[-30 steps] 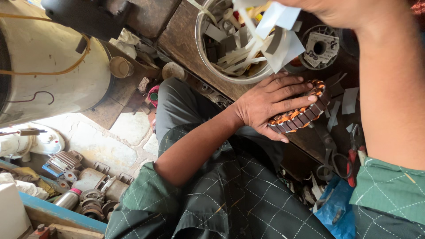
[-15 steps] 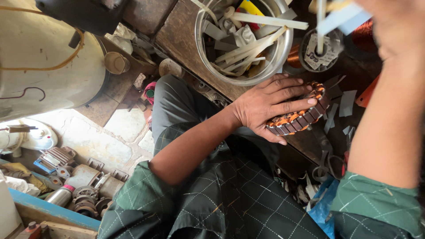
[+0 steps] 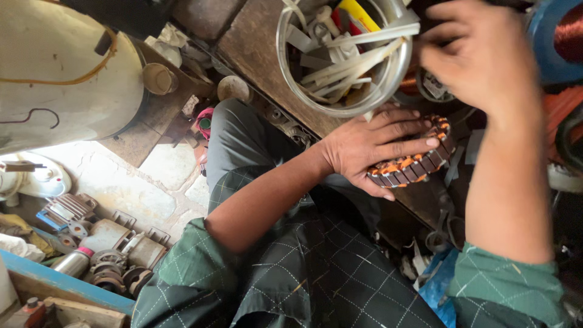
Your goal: The person sits on the floor and insulates the slots of a motor armature by inserting white paper strips between copper windings. They use a screwdriver to press the paper into place and scissors to trim excess material, repeating the process across multiple slots.
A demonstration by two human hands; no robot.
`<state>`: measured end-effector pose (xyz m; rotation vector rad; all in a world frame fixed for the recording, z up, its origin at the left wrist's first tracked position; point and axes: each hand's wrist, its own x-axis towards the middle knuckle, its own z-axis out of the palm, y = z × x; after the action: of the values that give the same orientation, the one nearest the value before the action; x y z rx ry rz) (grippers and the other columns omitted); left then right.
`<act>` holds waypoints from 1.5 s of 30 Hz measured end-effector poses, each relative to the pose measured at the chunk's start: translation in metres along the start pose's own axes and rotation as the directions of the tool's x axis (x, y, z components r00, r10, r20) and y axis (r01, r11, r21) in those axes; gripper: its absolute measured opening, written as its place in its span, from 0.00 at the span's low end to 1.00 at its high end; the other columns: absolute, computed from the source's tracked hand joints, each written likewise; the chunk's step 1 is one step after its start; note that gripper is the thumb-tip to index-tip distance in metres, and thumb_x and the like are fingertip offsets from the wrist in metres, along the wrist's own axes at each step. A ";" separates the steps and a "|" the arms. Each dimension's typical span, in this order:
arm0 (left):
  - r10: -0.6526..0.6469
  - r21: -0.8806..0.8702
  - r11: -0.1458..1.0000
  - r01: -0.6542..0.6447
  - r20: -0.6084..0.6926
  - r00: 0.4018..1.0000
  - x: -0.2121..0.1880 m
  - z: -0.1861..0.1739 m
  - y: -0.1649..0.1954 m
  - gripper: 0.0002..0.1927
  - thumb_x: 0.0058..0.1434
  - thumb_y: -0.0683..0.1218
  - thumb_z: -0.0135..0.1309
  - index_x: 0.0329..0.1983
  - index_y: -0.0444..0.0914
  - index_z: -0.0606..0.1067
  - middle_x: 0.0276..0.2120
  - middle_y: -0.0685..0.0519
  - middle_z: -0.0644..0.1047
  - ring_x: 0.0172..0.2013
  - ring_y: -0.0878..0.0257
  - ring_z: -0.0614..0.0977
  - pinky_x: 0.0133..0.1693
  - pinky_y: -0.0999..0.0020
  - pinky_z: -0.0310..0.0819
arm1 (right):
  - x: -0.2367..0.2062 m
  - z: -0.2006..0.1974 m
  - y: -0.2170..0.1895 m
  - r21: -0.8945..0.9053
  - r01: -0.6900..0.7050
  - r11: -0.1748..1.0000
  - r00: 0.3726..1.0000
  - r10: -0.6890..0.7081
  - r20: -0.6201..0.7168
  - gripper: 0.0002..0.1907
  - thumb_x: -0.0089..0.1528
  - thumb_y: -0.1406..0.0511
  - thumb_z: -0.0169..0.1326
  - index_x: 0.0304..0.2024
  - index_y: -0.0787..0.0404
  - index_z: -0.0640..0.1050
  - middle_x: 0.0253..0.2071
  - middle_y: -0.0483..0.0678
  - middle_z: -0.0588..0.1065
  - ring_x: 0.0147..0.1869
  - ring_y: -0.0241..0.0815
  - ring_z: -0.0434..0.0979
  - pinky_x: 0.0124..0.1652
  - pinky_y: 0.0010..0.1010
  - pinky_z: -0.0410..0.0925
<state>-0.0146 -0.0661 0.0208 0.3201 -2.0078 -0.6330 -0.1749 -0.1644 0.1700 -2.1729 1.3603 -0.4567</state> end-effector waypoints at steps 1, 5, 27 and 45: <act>0.001 0.017 1.000 -0.001 0.001 1.000 0.000 0.000 -0.001 0.50 0.61 0.74 0.58 0.77 0.44 0.59 0.68 0.44 0.66 0.69 0.43 0.68 0.71 0.46 0.59 | -0.002 -0.008 -0.011 -0.112 0.087 0.990 0.995 -0.091 -0.030 0.19 0.64 0.75 0.64 0.56 0.74 0.76 0.49 0.58 0.79 0.46 0.42 0.82 0.42 0.30 0.73; -0.004 0.057 0.998 0.004 0.008 1.000 0.000 0.001 -0.001 0.51 0.59 0.75 0.58 0.76 0.44 0.59 0.67 0.43 0.67 0.68 0.43 0.67 0.72 0.44 0.56 | -0.002 -0.030 -0.060 -0.346 0.403 0.848 0.907 -0.422 0.022 0.18 0.62 0.70 0.68 0.54 0.62 0.79 0.49 0.50 0.81 0.50 0.44 0.83 0.48 0.32 0.73; -0.047 -0.004 0.999 0.048 0.062 0.997 0.003 0.003 -0.011 0.48 0.61 0.74 0.57 0.76 0.45 0.60 0.71 0.45 0.65 0.70 0.45 0.67 0.74 0.44 0.54 | 0.080 0.021 -0.077 -0.622 0.775 0.115 0.482 -0.744 0.463 0.06 0.59 0.60 0.54 0.26 0.46 0.76 0.28 0.33 0.73 0.39 0.30 0.77 0.43 0.24 0.67; -0.036 -0.053 0.998 0.038 0.031 0.999 0.004 0.001 -0.017 0.48 0.59 0.73 0.58 0.75 0.44 0.60 0.69 0.44 0.66 0.69 0.43 0.68 0.73 0.45 0.56 | 0.091 0.015 -0.087 -0.798 0.574 0.186 0.368 -0.929 0.049 0.05 0.62 0.60 0.59 0.31 0.49 0.78 0.36 0.36 0.76 0.47 0.33 0.73 0.44 0.26 0.66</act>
<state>-0.0186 -0.0815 0.0141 0.3180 -2.0134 -0.7175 -0.0641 -0.2112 0.2103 -3.6284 0.3354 -1.0172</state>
